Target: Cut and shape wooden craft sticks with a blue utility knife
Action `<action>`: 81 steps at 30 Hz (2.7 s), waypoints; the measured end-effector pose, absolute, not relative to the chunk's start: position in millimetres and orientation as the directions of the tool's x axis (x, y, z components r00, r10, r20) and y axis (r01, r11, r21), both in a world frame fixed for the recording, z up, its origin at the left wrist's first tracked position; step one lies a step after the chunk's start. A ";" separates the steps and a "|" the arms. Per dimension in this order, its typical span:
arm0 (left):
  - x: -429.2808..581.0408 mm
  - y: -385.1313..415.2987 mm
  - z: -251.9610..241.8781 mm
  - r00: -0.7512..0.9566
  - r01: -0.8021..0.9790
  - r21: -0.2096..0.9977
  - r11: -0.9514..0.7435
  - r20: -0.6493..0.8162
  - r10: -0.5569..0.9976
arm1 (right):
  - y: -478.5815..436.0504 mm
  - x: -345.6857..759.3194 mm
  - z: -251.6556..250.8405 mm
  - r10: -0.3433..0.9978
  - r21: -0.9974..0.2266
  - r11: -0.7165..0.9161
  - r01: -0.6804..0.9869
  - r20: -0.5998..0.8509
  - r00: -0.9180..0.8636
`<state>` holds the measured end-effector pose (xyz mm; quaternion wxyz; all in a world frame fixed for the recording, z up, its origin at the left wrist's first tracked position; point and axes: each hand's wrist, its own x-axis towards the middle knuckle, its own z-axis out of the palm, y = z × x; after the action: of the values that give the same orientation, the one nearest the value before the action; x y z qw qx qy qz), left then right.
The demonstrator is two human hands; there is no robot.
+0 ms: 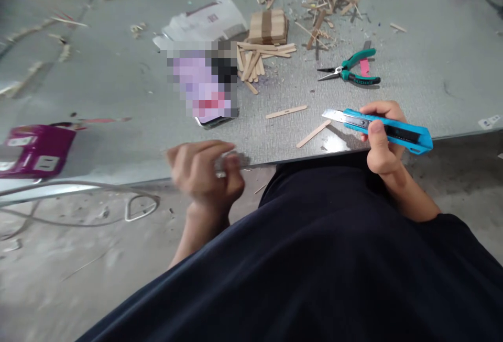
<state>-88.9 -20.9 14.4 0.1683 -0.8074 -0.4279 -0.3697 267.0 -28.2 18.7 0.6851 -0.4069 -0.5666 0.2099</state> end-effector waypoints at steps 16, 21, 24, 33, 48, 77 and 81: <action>16.6 -0.1 7.4 0.609 0.597 -0.328 -0.732 0.779 0.148 | 0.8 215.7 89.3 0.570 -0.530 0.807 -0.259 0.814 0.109; 18.8 0.2 2.8 0.550 0.617 -0.301 -0.727 0.826 0.124 | -5.0 208.3 73.7 0.532 -0.498 0.773 -0.393 0.846 -0.026; 18.5 1.0 0.6 0.527 0.621 -0.301 -0.724 0.844 0.101 | -1.3 206.4 64.3 0.476 -0.420 0.797 -0.434 0.879 0.023; 17.6 0.6 1.7 0.517 0.619 -0.293 -0.729 0.851 0.096 | 8.5 199.9 61.0 0.452 -0.376 0.812 -0.446 0.889 0.074; 16.8 0.9 -1.0 0.511 0.612 -0.282 -0.739 0.854 0.097 | 11.6 188.4 56.5 0.432 -0.340 0.831 -0.441 0.893 0.126; 20.4 -2.2 -13.7 0.425 0.699 -0.076 -0.711 0.843 0.329 | -0.6 190.3 53.8 0.452 -0.370 0.847 -0.382 0.879 0.151; 20.5 -2.5 -13.1 0.460 0.731 -0.201 -0.652 0.852 0.252 | -3.3 191.6 53.0 0.436 -0.354 0.850 -0.390 0.888 0.144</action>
<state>20.5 -2.5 -13.1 0.2843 -0.8056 -0.3051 -0.4208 191.6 -3.3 53.0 0.7562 -0.0194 -0.5944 0.2729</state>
